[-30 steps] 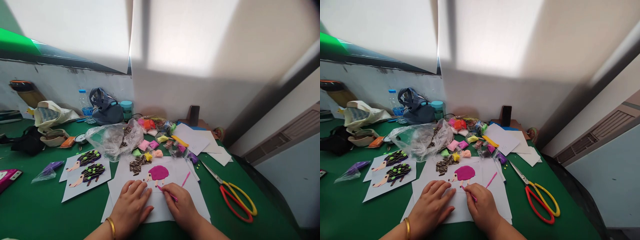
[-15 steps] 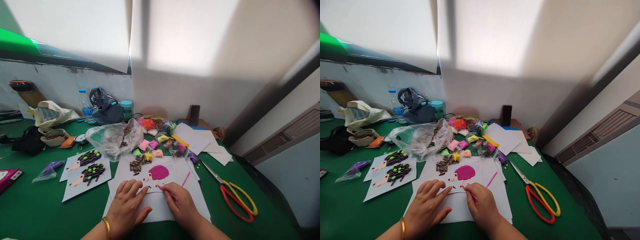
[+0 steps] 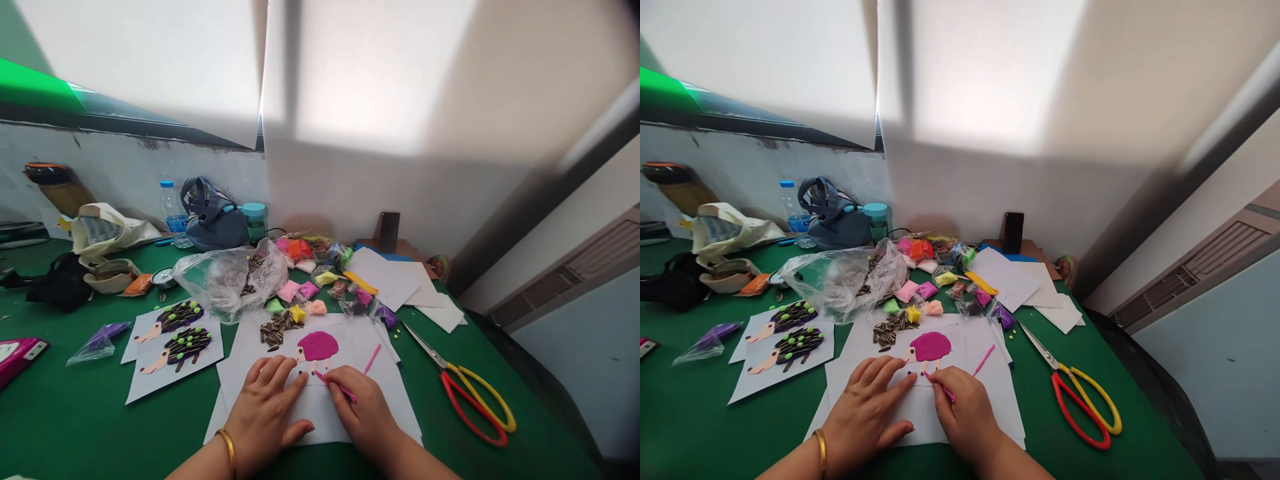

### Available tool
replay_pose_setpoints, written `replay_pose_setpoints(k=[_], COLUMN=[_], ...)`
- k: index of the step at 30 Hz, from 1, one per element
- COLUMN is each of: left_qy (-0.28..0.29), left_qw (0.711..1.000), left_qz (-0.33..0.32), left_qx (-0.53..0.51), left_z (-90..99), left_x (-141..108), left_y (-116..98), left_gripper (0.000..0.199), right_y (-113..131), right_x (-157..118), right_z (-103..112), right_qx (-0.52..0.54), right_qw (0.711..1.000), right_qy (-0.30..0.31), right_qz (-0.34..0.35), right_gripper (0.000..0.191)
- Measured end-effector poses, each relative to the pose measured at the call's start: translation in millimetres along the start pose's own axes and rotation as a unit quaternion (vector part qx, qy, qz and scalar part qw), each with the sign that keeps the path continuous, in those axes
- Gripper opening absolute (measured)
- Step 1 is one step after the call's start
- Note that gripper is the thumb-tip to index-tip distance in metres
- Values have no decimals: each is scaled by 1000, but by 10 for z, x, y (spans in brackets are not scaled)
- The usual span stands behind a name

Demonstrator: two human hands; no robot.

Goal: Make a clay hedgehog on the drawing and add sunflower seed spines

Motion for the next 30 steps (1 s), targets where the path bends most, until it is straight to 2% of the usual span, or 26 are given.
replay_pose_setpoints(k=[3, 7, 14, 21, 30], left_qy=[-39, -52, -52, -55, -36], left_qw=[999, 998, 998, 998, 999], left_qz=[2, 12, 24, 27, 22], left_qx=[-19, -26, -29, -24, -24], left_z=[43, 79, 96, 60, 28], left_x=[-9, 32, 36, 23, 22], left_y=[-16, 12, 50, 40, 49], left_gripper=[52, 49, 40, 38, 39], right_y=[-7, -8, -5, 76, 28], right_x=[-7, -8, -1, 47, 64], right_z=[-8, -10, -4, -105, -213], right_qx=[3, 2, -7, -33, -54], right_qw=[1000, 1000, 1000, 997, 996], right_qy=[2, 3, 4, 20, 47], right_qz=[-2, -4, 1, 65, 45], right_gripper=[21, 20, 20, 24, 25])
Point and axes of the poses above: each hand's wrist, its own x-axis towards the middle knuckle, its own z-axis out of the back of the hand, y = z × x, the point moved 3 cm from there along x, towards the middle knuckle, and after that the axes turned 3 degrees about z, right-handed, at the moved point
